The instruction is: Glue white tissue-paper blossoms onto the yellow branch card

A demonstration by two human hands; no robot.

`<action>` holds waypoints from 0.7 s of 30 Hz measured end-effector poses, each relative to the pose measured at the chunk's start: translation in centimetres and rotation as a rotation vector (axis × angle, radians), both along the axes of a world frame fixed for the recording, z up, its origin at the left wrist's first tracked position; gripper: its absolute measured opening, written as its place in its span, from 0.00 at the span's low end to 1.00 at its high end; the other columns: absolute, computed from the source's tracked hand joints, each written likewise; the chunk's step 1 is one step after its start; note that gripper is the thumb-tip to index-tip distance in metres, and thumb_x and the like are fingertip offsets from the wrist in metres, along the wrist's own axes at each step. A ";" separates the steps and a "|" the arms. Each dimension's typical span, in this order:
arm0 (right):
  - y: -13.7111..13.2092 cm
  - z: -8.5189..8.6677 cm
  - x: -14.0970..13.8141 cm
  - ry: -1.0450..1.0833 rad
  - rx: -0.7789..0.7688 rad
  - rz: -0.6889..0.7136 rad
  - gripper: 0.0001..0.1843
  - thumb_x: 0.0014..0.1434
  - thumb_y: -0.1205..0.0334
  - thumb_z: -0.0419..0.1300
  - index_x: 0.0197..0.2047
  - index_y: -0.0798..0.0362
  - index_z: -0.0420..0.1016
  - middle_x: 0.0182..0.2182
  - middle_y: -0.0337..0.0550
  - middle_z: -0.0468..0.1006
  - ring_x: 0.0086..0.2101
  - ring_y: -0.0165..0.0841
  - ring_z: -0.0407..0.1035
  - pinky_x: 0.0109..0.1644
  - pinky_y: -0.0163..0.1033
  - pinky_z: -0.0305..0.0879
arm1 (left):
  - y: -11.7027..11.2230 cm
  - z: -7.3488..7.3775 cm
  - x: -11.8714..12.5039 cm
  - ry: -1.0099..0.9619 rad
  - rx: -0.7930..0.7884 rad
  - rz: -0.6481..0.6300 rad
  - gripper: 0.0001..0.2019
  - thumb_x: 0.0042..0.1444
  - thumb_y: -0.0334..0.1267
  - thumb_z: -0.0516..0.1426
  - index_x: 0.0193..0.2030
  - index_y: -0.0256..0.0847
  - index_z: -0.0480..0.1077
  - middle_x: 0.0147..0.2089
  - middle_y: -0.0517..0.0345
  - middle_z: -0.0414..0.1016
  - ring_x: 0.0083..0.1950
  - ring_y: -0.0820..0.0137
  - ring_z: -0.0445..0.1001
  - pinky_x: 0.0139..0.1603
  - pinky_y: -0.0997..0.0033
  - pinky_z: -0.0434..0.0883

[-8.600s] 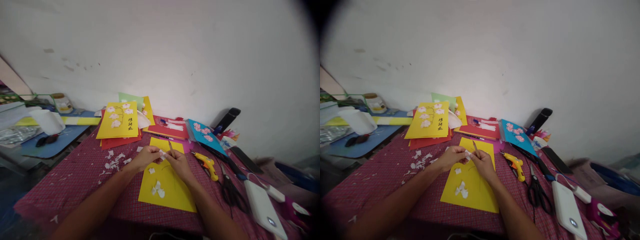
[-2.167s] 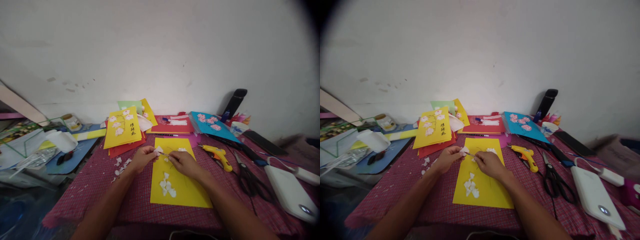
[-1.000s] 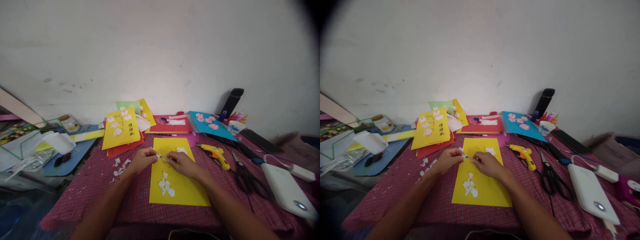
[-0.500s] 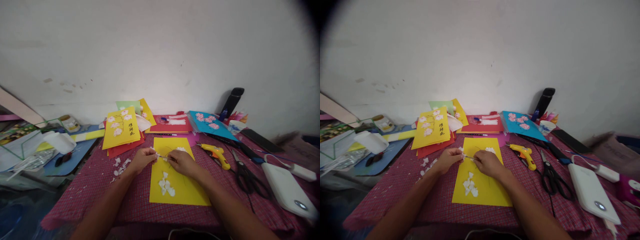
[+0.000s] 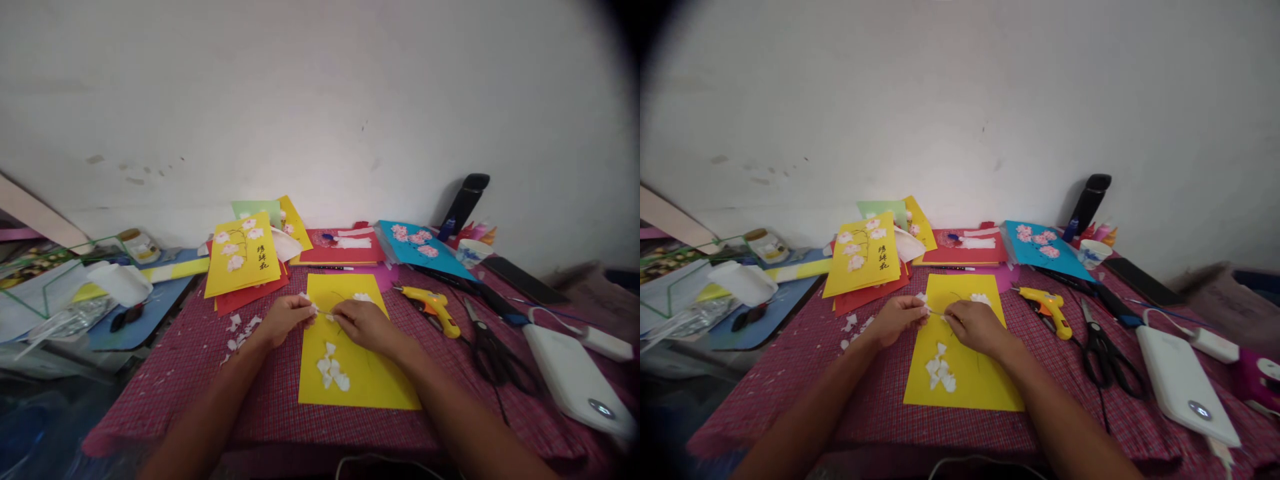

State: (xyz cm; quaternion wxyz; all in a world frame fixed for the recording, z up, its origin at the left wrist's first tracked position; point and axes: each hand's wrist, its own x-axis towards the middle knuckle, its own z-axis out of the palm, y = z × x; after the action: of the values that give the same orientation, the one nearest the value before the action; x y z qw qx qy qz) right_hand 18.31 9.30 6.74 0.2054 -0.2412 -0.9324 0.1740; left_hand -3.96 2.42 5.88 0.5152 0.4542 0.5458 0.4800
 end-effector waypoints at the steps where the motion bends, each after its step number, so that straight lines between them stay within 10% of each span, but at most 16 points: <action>1: 0.0 0.1 0.0 -0.008 0.000 -0.002 0.12 0.67 0.60 0.52 0.44 0.51 0.76 0.38 0.46 0.81 0.39 0.37 0.73 0.43 0.38 0.61 | 0.0 0.0 0.0 0.027 0.015 -0.015 0.13 0.48 0.44 0.66 0.30 0.35 0.74 0.27 0.56 0.76 0.27 0.74 0.70 0.31 0.74 0.66; 21: 0.1 0.1 0.1 -0.045 0.007 -0.010 0.11 0.66 0.61 0.54 0.40 0.51 0.77 0.35 0.44 0.81 0.36 0.35 0.73 0.37 0.36 0.58 | -0.6 1.0 0.1 0.457 0.214 -0.124 0.11 0.58 0.44 0.59 0.38 0.39 0.79 0.31 0.55 0.78 0.32 0.69 0.72 0.32 0.73 0.66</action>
State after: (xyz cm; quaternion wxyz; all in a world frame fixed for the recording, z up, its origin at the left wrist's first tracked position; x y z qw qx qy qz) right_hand 18.42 9.43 6.87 0.1861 -0.2490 -0.9361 0.1643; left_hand -3.86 1.84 6.85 0.3560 0.6352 0.5653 0.3875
